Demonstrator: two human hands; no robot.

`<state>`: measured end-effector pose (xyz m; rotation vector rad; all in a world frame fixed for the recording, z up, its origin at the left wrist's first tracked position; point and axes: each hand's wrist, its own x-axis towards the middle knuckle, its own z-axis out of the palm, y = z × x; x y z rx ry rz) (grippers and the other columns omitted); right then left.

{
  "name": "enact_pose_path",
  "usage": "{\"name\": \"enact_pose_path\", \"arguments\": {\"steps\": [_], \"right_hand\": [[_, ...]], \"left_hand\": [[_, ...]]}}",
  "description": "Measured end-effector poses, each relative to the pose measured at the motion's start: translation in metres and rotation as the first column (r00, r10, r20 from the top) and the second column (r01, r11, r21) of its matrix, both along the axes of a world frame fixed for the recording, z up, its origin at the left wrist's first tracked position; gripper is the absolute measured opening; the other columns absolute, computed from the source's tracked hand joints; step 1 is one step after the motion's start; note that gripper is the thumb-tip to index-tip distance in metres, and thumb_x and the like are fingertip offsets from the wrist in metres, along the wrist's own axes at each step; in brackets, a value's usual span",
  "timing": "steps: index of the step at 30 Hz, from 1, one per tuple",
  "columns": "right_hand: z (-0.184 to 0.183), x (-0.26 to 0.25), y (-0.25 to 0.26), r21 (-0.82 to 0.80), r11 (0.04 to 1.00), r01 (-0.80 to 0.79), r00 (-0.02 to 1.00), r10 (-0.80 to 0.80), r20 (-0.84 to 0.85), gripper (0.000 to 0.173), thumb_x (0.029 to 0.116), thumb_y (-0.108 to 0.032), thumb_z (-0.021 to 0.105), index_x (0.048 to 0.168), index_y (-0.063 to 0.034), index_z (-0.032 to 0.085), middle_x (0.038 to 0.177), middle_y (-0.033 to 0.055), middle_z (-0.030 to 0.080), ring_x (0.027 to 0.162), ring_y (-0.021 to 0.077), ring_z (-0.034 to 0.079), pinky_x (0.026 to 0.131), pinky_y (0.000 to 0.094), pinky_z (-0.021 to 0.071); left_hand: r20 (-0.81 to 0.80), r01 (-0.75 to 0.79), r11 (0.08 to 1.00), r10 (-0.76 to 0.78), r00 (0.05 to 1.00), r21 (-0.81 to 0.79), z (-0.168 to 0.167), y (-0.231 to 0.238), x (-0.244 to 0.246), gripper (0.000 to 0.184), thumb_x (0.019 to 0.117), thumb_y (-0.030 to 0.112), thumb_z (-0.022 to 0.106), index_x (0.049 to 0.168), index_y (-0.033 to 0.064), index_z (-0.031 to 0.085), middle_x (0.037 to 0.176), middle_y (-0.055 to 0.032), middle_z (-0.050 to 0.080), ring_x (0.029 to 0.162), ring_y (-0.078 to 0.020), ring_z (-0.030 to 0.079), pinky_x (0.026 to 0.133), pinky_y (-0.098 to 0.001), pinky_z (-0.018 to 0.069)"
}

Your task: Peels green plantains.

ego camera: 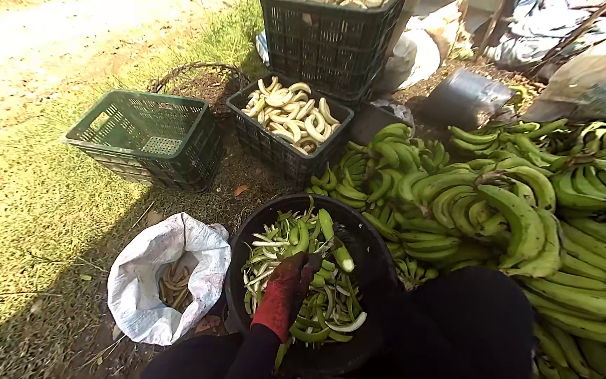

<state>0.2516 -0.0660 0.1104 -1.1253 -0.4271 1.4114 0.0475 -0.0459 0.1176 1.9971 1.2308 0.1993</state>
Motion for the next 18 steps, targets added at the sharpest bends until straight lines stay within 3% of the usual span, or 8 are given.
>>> {"name": "enact_pose_path", "arguments": {"steps": [2, 4, 5, 7, 9, 13, 18], "right_hand": [[0.003, -0.005, 0.0, 0.022, 1.0, -0.012, 0.994, 0.015, -0.109, 0.044, 0.1129, -0.033, 0.025, 0.123, -0.0028, 0.055, 0.088, 0.0096, 0.066, 0.073, 0.0161, 0.067, 0.063, 0.03, 0.0591], [0.002, -0.007, 0.004, -0.026, 0.999, 0.021, 0.994, -0.024, -0.109, 0.051, 0.1125, -0.04, 0.023, 0.118, -0.003, 0.057, 0.082, 0.0086, 0.064, 0.067, 0.0154, 0.065, 0.06, 0.0291, 0.0582], [-0.009, -0.003, 0.009, -0.048, 0.999, 0.025, 0.994, -0.03, -0.108, 0.053, 0.1118, -0.045, 0.022, 0.119, -0.0045, 0.056, 0.082, 0.0082, 0.065, 0.067, 0.0159, 0.065, 0.058, 0.0299, 0.0577], [-0.039, 0.011, 0.016, -0.021, 1.0, -0.018, 0.995, 0.016, -0.096, 0.058, 0.1094, -0.053, 0.025, 0.131, -0.0084, 0.055, 0.096, 0.0113, 0.069, 0.074, 0.0209, 0.068, 0.061, 0.0361, 0.0572], [-0.024, 0.013, 0.013, -0.035, 0.997, -0.062, 0.998, 0.061, -0.028, 0.056, 0.1098, -0.051, 0.024, 0.139, -0.0118, 0.051, 0.105, 0.0112, 0.069, 0.079, 0.0219, 0.068, 0.064, 0.0382, 0.0568], [0.019, -0.005, 0.005, -0.126, 0.992, -0.006, 0.997, -0.004, -0.08, 0.05, 0.1124, -0.041, 0.024, 0.119, -0.0053, 0.058, 0.085, 0.0099, 0.067, 0.065, 0.0174, 0.065, 0.054, 0.0301, 0.0561], [-0.004, -0.026, -0.006, -0.03, 1.0, -0.009, 0.996, 0.006, -0.088, 0.045, 0.113, -0.035, 0.025, 0.121, -0.006, 0.058, 0.088, 0.0078, 0.068, 0.073, 0.0139, 0.067, 0.063, 0.0307, 0.0594]], "left_hand": [[-0.007, 0.042, 0.997, -0.041, 0.999, 0.065, -0.002, -0.005, 0.001, 0.052, 0.1048, 0.058, 0.041, 0.128, 0.0197, 0.068, 0.114, -0.0041, 0.072, 0.111, -0.0188, 0.068, 0.101, -0.0469, 0.0538], [0.005, 0.078, 0.994, -0.079, 0.997, 0.072, 0.0, -0.01, 0.0, 0.05, 0.105, 0.057, 0.043, 0.128, 0.0203, 0.068, 0.114, -0.0031, 0.072, 0.111, -0.0178, 0.067, 0.101, -0.046, 0.0538], [0.01, 0.095, 0.994, -0.095, 0.995, 0.061, 0.003, -0.012, -0.001, 0.05, 0.1054, 0.057, 0.042, 0.129, 0.0202, 0.067, 0.116, -0.0032, 0.072, 0.112, -0.0176, 0.067, 0.102, -0.0458, 0.0532], [0.015, 0.129, 0.99, -0.13, 0.991, 0.049, 0.007, -0.016, -0.003, 0.051, 0.1056, 0.057, 0.041, 0.13, 0.0207, 0.067, 0.116, -0.0029, 0.071, 0.113, -0.0173, 0.067, 0.102, -0.0458, 0.0533], [0.022, 0.141, 0.989, -0.142, 0.99, 0.039, 0.01, -0.017, -0.005, 0.051, 0.1055, 0.057, 0.041, 0.13, 0.0205, 0.067, 0.116, -0.0033, 0.071, 0.113, -0.018, 0.067, 0.103, -0.0457, 0.0531], [0.066, 0.125, 0.992, -0.124, 0.99, -0.004, 0.006, -0.015, -0.008, 0.048, 0.1065, 0.053, 0.043, 0.132, 0.0194, 0.066, 0.12, -0.0044, 0.07, 0.116, -0.0181, 0.065, 0.106, -0.0443, 0.0505], [-0.05, 0.024, 0.998, -0.021, 0.999, 0.05, -0.006, 0.001, -0.01, 0.042, 0.1029, 0.044, 0.054, 0.133, 0.0175, 0.065, 0.118, -0.0107, 0.07, 0.114, -0.027, 0.066, 0.102, -0.0498, 0.0515]]}}
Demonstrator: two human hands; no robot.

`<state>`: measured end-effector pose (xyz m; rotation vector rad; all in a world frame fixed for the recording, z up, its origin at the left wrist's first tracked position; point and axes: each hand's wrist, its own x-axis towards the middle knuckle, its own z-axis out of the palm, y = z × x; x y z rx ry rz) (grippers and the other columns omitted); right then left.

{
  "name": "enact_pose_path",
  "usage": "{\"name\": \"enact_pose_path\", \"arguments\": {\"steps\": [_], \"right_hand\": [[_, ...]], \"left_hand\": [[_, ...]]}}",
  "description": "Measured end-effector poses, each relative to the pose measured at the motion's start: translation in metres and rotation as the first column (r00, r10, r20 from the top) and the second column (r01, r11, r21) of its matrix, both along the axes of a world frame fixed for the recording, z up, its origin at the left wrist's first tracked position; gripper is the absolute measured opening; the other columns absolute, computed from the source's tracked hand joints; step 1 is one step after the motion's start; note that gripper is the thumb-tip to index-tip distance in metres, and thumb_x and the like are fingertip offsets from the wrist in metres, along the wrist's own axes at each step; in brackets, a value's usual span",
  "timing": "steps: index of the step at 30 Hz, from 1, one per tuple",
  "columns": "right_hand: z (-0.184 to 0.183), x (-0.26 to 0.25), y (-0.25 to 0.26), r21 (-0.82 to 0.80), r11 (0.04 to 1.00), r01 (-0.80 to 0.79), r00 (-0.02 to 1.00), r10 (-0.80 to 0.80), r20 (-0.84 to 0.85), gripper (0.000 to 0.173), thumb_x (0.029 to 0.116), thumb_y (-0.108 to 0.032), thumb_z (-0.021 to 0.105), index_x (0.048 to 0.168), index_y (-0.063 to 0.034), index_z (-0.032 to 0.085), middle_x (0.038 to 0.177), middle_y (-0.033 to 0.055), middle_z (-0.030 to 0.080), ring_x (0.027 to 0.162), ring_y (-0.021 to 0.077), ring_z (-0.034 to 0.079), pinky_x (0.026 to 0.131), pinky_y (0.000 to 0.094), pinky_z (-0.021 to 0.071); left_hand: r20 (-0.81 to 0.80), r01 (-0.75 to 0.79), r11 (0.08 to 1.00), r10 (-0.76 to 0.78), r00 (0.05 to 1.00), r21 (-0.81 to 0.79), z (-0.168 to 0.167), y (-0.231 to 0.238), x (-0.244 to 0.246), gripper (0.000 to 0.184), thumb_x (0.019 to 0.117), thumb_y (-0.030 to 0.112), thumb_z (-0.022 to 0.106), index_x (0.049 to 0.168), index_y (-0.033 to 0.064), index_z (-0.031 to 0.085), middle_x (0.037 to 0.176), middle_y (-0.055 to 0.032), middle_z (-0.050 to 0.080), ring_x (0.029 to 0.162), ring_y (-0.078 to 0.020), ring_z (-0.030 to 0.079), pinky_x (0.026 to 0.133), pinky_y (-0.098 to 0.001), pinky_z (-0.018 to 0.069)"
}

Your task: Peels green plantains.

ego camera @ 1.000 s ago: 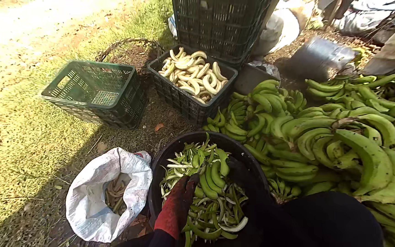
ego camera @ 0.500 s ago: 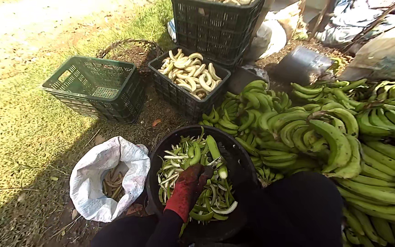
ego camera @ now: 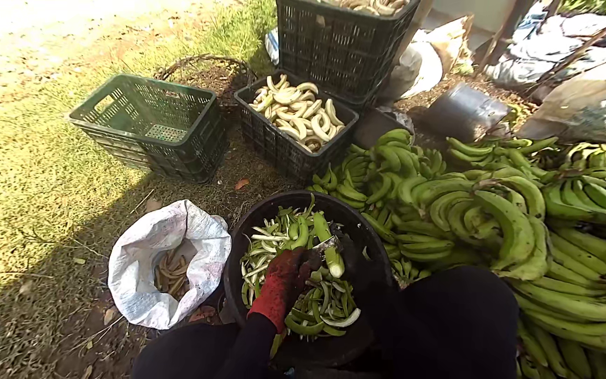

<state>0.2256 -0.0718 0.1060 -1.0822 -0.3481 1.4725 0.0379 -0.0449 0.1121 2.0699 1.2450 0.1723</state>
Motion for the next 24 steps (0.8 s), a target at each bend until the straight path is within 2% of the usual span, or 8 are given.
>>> {"name": "enact_pose_path", "arguments": {"steps": [3, 6, 9, 11, 14, 17, 20, 24], "right_hand": [[-0.017, -0.017, -0.012, -0.097, 0.99, -0.098, 0.994, 0.102, 0.032, 0.051, 0.1118, -0.044, 0.025, 0.12, -0.0072, 0.058, 0.086, 0.009, 0.066, 0.068, 0.017, 0.065, 0.056, 0.0324, 0.0564], [-0.02, -0.03, -0.029, -0.195, 0.955, -0.224, 0.972, 0.233, 0.024, 0.056, 0.1106, -0.05, 0.025, 0.126, -0.0089, 0.06, 0.093, 0.0109, 0.067, 0.074, 0.0196, 0.066, 0.062, 0.0353, 0.0578], [-0.023, -0.025, -0.025, -0.176, 0.969, -0.173, 0.985, 0.172, -0.024, 0.054, 0.1094, -0.054, 0.024, 0.126, -0.0125, 0.055, 0.087, 0.0092, 0.065, 0.066, 0.0199, 0.065, 0.051, 0.0336, 0.0549], [-0.018, -0.013, -0.012, -0.09, 0.996, -0.02, 0.991, 0.031, 0.127, 0.046, 0.111, -0.041, 0.036, 0.146, -0.0139, 0.045, 0.098, 0.0089, 0.067, 0.076, 0.0189, 0.068, 0.058, 0.0341, 0.059], [-0.009, 0.004, 0.014, 0.06, 0.96, 0.275, 0.875, -0.275, 0.399, 0.043, 0.1101, -0.03, 0.042, 0.145, -0.0053, 0.046, 0.111, 0.008, 0.065, 0.088, 0.0101, 0.065, 0.075, 0.029, 0.0582], [0.004, 0.01, 0.022, 0.116, 0.935, 0.334, 0.776, -0.343, 0.529, 0.046, 0.1107, -0.03, 0.041, 0.147, -0.0018, 0.047, 0.128, 0.0136, 0.062, 0.107, 0.0113, 0.062, 0.093, 0.0293, 0.0536], [-0.014, -0.006, 0.015, 0.132, 0.973, 0.188, 0.909, -0.224, 0.353, 0.039, 0.1114, -0.026, 0.034, 0.137, -0.0042, 0.054, 0.112, 0.0067, 0.065, 0.094, 0.0089, 0.063, 0.083, 0.0274, 0.0548], [-0.026, -0.022, -0.022, -0.054, 0.964, -0.262, 0.945, 0.268, 0.186, 0.045, 0.1109, -0.038, 0.035, 0.137, -0.0079, 0.056, 0.104, 0.0086, 0.07, 0.088, 0.0157, 0.069, 0.077, 0.0349, 0.0598]], "left_hand": [[-0.121, -0.179, 0.98, 0.189, 0.975, 0.083, -0.001, 0.014, 0.0, 0.045, 0.0978, 0.041, 0.061, 0.138, 0.0196, 0.063, 0.123, -0.017, 0.067, 0.114, -0.0354, 0.065, 0.098, -0.0557, 0.052], [-0.055, -0.367, 0.925, 0.373, 0.926, 0.096, -0.001, 0.031, -0.008, 0.046, 0.1017, 0.039, 0.056, 0.14, 0.0131, 0.061, 0.127, -0.018, 0.067, 0.12, -0.0347, 0.064, 0.104, -0.0554, 0.0498], [0.065, -0.34, 0.94, 0.338, 0.939, 0.014, 0.002, 0.027, -0.01, 0.052, 0.105, 0.051, 0.046, 0.136, 0.0125, 0.062, 0.123, -0.0142, 0.068, 0.12, -0.0285, 0.064, 0.105, -0.0516, 0.0498], [0.109, -0.221, 0.968, 0.234, 0.966, -0.118, 0.011, 0.008, -0.003, 0.055, 0.1049, 0.058, 0.042, 0.133, 0.0152, 0.064, 0.121, -0.0101, 0.069, 0.115, -0.0231, 0.066, 0.102, -0.0499, 0.0523], [0.17, -0.077, 0.971, 0.118, 0.978, -0.228, 0.022, -0.021, 0.007, 0.054, 0.1045, 0.059, 0.042, 0.129, 0.0164, 0.065, 0.118, -0.0068, 0.069, 0.111, -0.0192, 0.067, 0.099, -0.0481, 0.0544], [0.161, -0.079, 0.97, 0.118, 0.98, -0.229, 0.027, -0.029, 0.009, 0.051, 0.1051, 0.055, 0.045, 0.132, 0.0163, 0.064, 0.122, -0.0065, 0.069, 0.115, -0.0184, 0.065, 0.102, -0.0461, 0.0529], [0.077, -0.15, 0.978, 0.162, 0.984, -0.143, 0.015, -0.011, 0.008, 0.048, 0.1039, 0.05, 0.049, 0.135, 0.0157, 0.063, 0.121, -0.0106, 0.068, 0.117, -0.0246, 0.065, 0.104, -0.0496, 0.0516], [-0.012, -0.285, 0.959, 0.285, 0.959, -0.006, 0.0, 0.026, -0.001, 0.046, 0.1045, 0.046, 0.049, 0.134, 0.013, 0.063, 0.121, -0.0141, 0.069, 0.118, -0.03, 0.064, 0.104, -0.0528, 0.0502]]}}
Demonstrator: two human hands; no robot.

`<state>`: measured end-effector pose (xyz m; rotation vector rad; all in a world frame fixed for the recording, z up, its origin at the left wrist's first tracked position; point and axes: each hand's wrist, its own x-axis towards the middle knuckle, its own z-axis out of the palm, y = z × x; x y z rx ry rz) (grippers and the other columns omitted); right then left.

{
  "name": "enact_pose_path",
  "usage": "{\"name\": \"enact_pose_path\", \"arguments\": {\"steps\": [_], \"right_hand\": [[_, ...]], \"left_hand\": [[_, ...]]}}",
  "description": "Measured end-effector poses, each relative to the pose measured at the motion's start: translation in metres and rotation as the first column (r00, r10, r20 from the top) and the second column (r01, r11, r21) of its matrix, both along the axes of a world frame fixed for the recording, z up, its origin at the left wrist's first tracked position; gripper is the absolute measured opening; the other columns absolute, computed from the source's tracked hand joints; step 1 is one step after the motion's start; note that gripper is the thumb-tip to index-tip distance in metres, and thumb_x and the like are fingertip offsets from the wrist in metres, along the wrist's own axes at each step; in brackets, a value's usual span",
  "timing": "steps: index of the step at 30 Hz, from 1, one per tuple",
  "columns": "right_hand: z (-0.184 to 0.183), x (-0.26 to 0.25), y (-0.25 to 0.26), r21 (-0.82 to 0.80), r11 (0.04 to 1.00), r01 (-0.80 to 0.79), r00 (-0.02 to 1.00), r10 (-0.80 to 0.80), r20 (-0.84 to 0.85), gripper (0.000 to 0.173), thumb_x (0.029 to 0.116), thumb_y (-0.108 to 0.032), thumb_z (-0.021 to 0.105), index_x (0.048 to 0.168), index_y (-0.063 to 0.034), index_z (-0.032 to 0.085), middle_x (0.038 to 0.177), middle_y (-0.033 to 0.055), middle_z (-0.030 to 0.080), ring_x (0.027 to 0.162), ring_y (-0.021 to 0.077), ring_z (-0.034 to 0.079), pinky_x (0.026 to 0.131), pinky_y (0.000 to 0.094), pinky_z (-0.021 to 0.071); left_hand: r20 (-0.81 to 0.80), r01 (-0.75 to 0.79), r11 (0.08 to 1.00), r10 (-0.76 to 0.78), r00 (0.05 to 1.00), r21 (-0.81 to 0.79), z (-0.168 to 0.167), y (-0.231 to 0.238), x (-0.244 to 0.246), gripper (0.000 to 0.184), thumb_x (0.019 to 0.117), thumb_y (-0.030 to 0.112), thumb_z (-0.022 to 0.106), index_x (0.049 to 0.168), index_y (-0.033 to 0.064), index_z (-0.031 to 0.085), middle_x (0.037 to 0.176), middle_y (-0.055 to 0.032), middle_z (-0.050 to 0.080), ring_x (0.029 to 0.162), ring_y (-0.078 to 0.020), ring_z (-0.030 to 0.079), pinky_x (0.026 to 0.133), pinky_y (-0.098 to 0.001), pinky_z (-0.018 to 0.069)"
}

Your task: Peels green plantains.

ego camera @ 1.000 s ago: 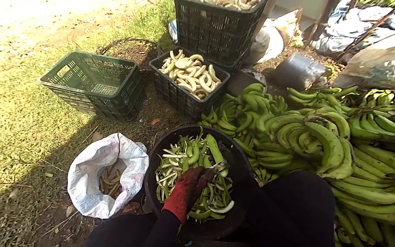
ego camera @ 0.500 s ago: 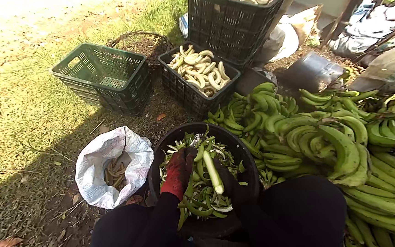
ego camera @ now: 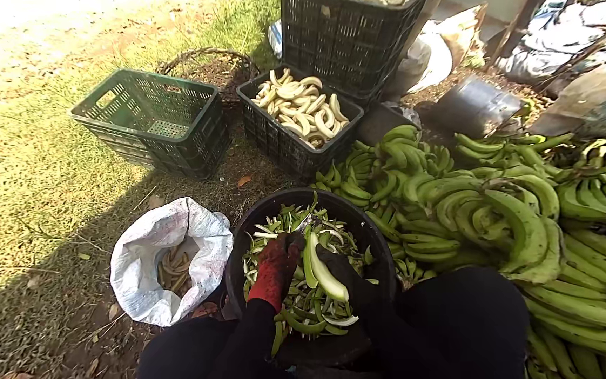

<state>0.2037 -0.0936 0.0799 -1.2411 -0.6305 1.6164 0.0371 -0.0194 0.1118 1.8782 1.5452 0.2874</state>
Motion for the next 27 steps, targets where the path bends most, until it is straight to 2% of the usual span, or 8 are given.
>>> {"name": "enact_pose_path", "arguments": {"steps": [3, 6, 10, 14, 18, 21, 24, 27], "right_hand": [[0.001, 0.006, -0.005, -0.021, 0.999, -0.047, 0.996, 0.049, 0.078, 0.043, 0.1089, -0.034, 0.038, 0.14, -0.0078, 0.052, 0.107, 0.0083, 0.069, 0.089, 0.0152, 0.068, 0.078, 0.0325, 0.0584], [-0.001, 0.016, 0.017, 0.046, 0.956, 0.291, 0.935, -0.295, 0.197, 0.045, 0.1122, -0.031, 0.032, 0.147, -0.0066, 0.046, 0.121, 0.0088, 0.065, 0.101, 0.0107, 0.065, 0.088, 0.0298, 0.0561], [0.026, 0.02, 0.057, 0.118, 0.697, 0.707, 0.68, -0.716, 0.156, 0.044, 0.1116, -0.033, 0.037, 0.144, -0.0041, 0.046, 0.124, 0.0162, 0.061, 0.105, 0.0199, 0.063, 0.091, 0.0388, 0.0538], [0.013, 0.023, 0.077, 0.117, 0.532, 0.839, 0.505, -0.84, 0.199, 0.046, 0.1089, -0.034, 0.046, 0.144, -0.0053, 0.044, 0.125, 0.0161, 0.061, 0.107, 0.0202, 0.064, 0.091, 0.0392, 0.0549], [0.009, 0.008, 0.065, 0.146, 0.76, 0.634, 0.695, -0.642, 0.324, 0.043, 0.1115, -0.031, 0.038, 0.138, -0.0005, 0.053, 0.126, 0.0166, 0.063, 0.111, 0.0178, 0.061, 0.097, 0.0367, 0.0506], [0.006, 0.01, 0.033, 0.208, 0.962, 0.175, 0.945, -0.224, 0.24, 0.043, 0.1115, -0.025, 0.032, 0.141, -0.0014, 0.053, 0.123, 0.0103, 0.066, 0.108, 0.0099, 0.064, 0.096, 0.0303, 0.0536], [0.017, 0.017, 0.012, 0.09, 0.971, -0.224, 0.952, 0.197, 0.235, 0.047, 0.1072, -0.034, 0.042, 0.144, -0.0074, 0.052, 0.121, 0.0064, 0.068, 0.105, 0.0101, 0.066, 0.095, 0.0312, 0.0553], [-0.001, 0.031, 0.01, 0.02, 0.978, -0.206, 0.976, 0.204, 0.083, 0.056, 0.107, -0.036, 0.041, 0.157, -0.0137, 0.032, 0.12, 0.0129, 0.068, 0.098, 0.0255, 0.071, 0.083, 0.0434, 0.0609]], "left_hand": [[0.033, -0.016, 1.0, 0.015, 0.999, 0.027, -0.002, 0.001, -0.001, 0.05, 0.1049, 0.051, 0.047, 0.13, 0.0115, 0.065, 0.119, -0.0127, 0.07, 0.118, -0.0273, 0.065, 0.104, -0.0505, 0.0501], [0.074, 0.103, 0.995, -0.104, 0.992, 0.011, 0.01, -0.021, 0.01, 0.048, 0.105, 0.047, 0.048, 0.133, 0.0114, 0.064, 0.121, -0.0127, 0.069, 0.118, -0.0267, 0.065, 0.105, -0.0491, 0.0505], [0.03, 0.206, 0.979, -0.206, 0.978, -0.01, 0.03, -0.046, 0.022, 0.048, 0.1018, 0.045, 0.056, 0.138, 0.0139, 0.062, 0.125, -0.0137, 0.068, 0.119, -0.03, 0.064, 0.104, -0.0513, 0.0503], [-0.012, 0.146, 0.988, -0.145, 0.989, 0.048, 0.028, -0.043, 0.023, 0.049, 0.0991, 0.047, 0.059, 0.136, 0.0152, 0.063, 0.12, -0.0143, 0.069, 0.113, -0.0314, 0.066, 0.099, -0.0518, 0.0527], [-0.022, 0.126, 0.992, -0.126, 0.992, 0.019, 0.021, -0.025, 0.018, 0.044, 0.104, 0.041, 0.052, 0.137, 0.0134, 0.062, 0.122, -0.015, 0.068, 0.116, -0.0317, 0.065, 0.102, -0.0524, 0.051], [-0.013, 0.106, 0.994, -0.106, 0.994, 0.015, 0.009, -0.004, 0.008, 0.043, 0.1071, 0.04, 0.045, 0.137, 0.0143, 0.062, 0.123, -0.014, 0.068, 0.118, -0.0295, 0.065, 0.104, -0.0511, 0.0501], [-0.035, 0.063, 0.998, -0.063, 0.997, 0.013, 0.0, 0.01, 0.001, 0.05, 0.109, 0.047, 0.037, 0.137, 0.0155, 0.063, 0.129, -0.0118, 0.068, 0.125, -0.0268, 0.062, 0.109, -0.0511, 0.0472], [-0.016, 0.06, 0.998, -0.061, 0.998, -0.025, 0.001, 0.007, 0.004, 0.058, 0.1084, 0.055, 0.032, 0.137, 0.0154, 0.063, 0.13, -0.0098, 0.067, 0.127, -0.0237, 0.061, 0.11, -0.0498, 0.0468]]}}
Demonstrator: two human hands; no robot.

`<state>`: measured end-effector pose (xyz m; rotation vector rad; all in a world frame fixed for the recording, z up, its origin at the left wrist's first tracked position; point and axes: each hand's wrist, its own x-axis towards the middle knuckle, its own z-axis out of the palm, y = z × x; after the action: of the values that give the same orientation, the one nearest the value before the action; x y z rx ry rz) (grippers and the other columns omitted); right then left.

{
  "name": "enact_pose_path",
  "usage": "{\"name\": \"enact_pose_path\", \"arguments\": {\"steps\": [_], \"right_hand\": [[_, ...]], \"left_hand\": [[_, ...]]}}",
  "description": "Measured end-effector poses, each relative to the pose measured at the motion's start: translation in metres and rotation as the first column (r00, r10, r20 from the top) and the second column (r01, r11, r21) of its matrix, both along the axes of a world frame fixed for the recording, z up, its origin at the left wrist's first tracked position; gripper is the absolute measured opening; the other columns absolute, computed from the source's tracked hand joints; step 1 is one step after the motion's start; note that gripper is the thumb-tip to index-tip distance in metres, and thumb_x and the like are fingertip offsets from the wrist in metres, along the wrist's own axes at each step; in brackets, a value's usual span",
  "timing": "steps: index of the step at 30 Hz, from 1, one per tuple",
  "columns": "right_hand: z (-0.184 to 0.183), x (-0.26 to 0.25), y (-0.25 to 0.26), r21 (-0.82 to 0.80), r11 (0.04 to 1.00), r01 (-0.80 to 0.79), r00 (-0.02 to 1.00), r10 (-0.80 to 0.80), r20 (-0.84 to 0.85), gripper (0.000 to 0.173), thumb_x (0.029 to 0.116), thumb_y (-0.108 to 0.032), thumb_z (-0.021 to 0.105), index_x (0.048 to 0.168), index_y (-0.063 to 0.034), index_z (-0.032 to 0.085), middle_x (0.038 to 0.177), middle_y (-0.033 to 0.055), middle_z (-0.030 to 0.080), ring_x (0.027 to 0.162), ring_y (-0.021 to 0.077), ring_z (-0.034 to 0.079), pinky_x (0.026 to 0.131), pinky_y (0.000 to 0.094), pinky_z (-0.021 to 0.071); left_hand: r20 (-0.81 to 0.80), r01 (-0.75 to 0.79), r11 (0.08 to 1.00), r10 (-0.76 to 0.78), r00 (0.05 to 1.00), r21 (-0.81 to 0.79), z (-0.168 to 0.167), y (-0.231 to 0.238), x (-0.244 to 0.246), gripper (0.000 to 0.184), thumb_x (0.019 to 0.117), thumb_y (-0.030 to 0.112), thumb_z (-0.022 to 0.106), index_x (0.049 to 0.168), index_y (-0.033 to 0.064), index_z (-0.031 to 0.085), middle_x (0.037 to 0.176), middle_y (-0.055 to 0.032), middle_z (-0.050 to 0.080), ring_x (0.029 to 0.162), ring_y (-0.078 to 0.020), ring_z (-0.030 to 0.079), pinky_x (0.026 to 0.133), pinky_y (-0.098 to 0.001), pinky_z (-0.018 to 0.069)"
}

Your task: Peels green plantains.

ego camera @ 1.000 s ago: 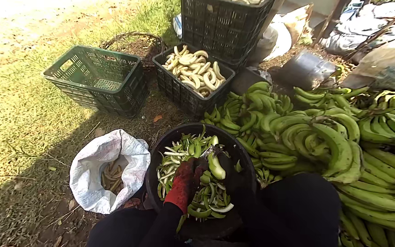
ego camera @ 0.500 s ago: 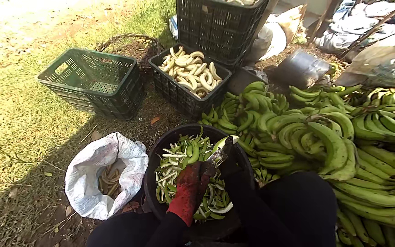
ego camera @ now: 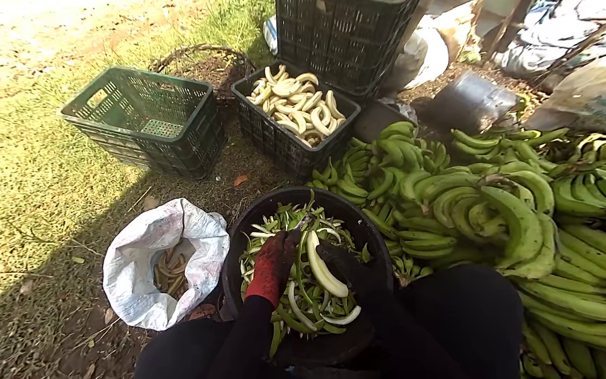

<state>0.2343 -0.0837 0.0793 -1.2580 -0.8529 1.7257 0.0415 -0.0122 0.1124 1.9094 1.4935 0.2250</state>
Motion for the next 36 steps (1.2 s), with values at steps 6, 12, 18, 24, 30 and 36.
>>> {"name": "enact_pose_path", "arguments": {"steps": [6, 12, 18, 24, 30, 36], "right_hand": [[0.064, 0.0, 0.022, -0.25, 0.728, 0.639, 0.743, -0.668, -0.048, 0.045, 0.1137, -0.028, 0.017, 0.126, -0.0023, 0.051, 0.095, 0.0078, 0.06, 0.077, 0.0108, 0.059, 0.07, 0.024, 0.0521], [0.043, 0.002, 0.027, -0.038, 0.776, 0.63, 0.705, -0.592, -0.389, 0.05, 0.1133, -0.03, 0.011, 0.114, 0.0039, 0.049, 0.076, 0.0122, 0.056, 0.062, 0.0186, 0.058, 0.059, 0.0325, 0.0521], [0.015, -0.02, 0.012, 0.263, 0.933, 0.247, 0.9, -0.321, 0.296, 0.052, 0.1126, -0.031, 0.025, 0.155, -0.0029, 0.036, 0.146, 0.0137, 0.053, 0.127, 0.01, 0.054, 0.109, 0.0271, 0.0438], [-0.006, -0.006, -0.002, -0.041, 0.979, 0.2, 0.957, -0.204, -0.206, 0.051, 0.1088, -0.039, 0.028, 0.153, -0.016, 0.037, 0.1, 0.0134, 0.068, 0.075, 0.0227, 0.067, 0.062, 0.0361, 0.0573], [0.037, 0.015, 0.015, -0.337, 0.745, 0.576, 0.649, -0.667, -0.365, 0.04, 0.1111, -0.033, 0.021, 0.11, -0.0088, 0.053, 0.08, 0.0053, 0.059, 0.061, 0.0104, 0.057, 0.052, 0.0224, 0.05], [0.025, 0.005, 0.01, -0.188, 0.772, 0.608, 0.707, -0.634, -0.313, 0.035, 0.1107, -0.023, 0.028, 0.118, -0.0016, 0.055, 0.092, 0.0093, 0.064, 0.077, 0.0134, 0.064, 0.067, 0.0278, 0.0558]], "left_hand": [[0.022, 0.268, 0.935, -0.28, 0.96, 0.232, 0.011, -0.043, 0.022, 0.045, 0.0995, 0.047, 0.058, 0.13, 0.0151, 0.068, 0.111, -0.0131, 0.072, 0.104, -0.0301, 0.069, 0.094, -0.051, 0.0555], [-0.05, 0.22, 0.894, -0.218, 0.975, 0.391, 0.011, -0.045, 0.024, 0.052, 0.0914, 0.053, 0.065, 0.128, 0.0172, 0.071, 0.107, -0.0182, 0.072, 0.096, -0.038, 0.07, 0.083, -0.0568, 0.0563], [0.056, 0.036, 0.999, -0.038, 0.998, 0.024, 0.003, -0.012, 0.015, 0.042, 0.1088, 0.035, 0.041, 0.139, 0.0132, 0.061, 0.127, -0.0142, 0.067, 0.122, -0.0286, 0.063, 0.106, -0.0503, 0.0493], [0.151, -0.009, 0.997, 0.02, 0.988, -0.071, -0.007, -0.008, 0.008, 0.059, 0.1073, 0.059, 0.032, 0.125, 0.0157, 0.068, 0.113, -0.0073, 0.07, 0.104, -0.0197, 0.068, 0.094, -0.047, 0.0562], [0.062, 0.39, 0.872, -0.425, 0.903, 0.296, 0.0, -0.048, 0.015, 0.046, 0.1005, 0.052, 0.055, 0.129, 0.0184, 0.069, 0.107, -0.0089, 0.072, 0.103, -0.0262, 0.07, 0.093, -0.0482, 0.0564], [0.035, 0.321, 0.916, -0.339, 0.94, 0.243, 0.004, -0.047, 0.017, 0.045, 0.0983, 0.047, 0.06, 0.131, 0.0179, 0.068, 0.111, -0.013, 0.071, 0.105, -0.0308, 0.068, 0.094, -0.0517, 0.0548]]}}
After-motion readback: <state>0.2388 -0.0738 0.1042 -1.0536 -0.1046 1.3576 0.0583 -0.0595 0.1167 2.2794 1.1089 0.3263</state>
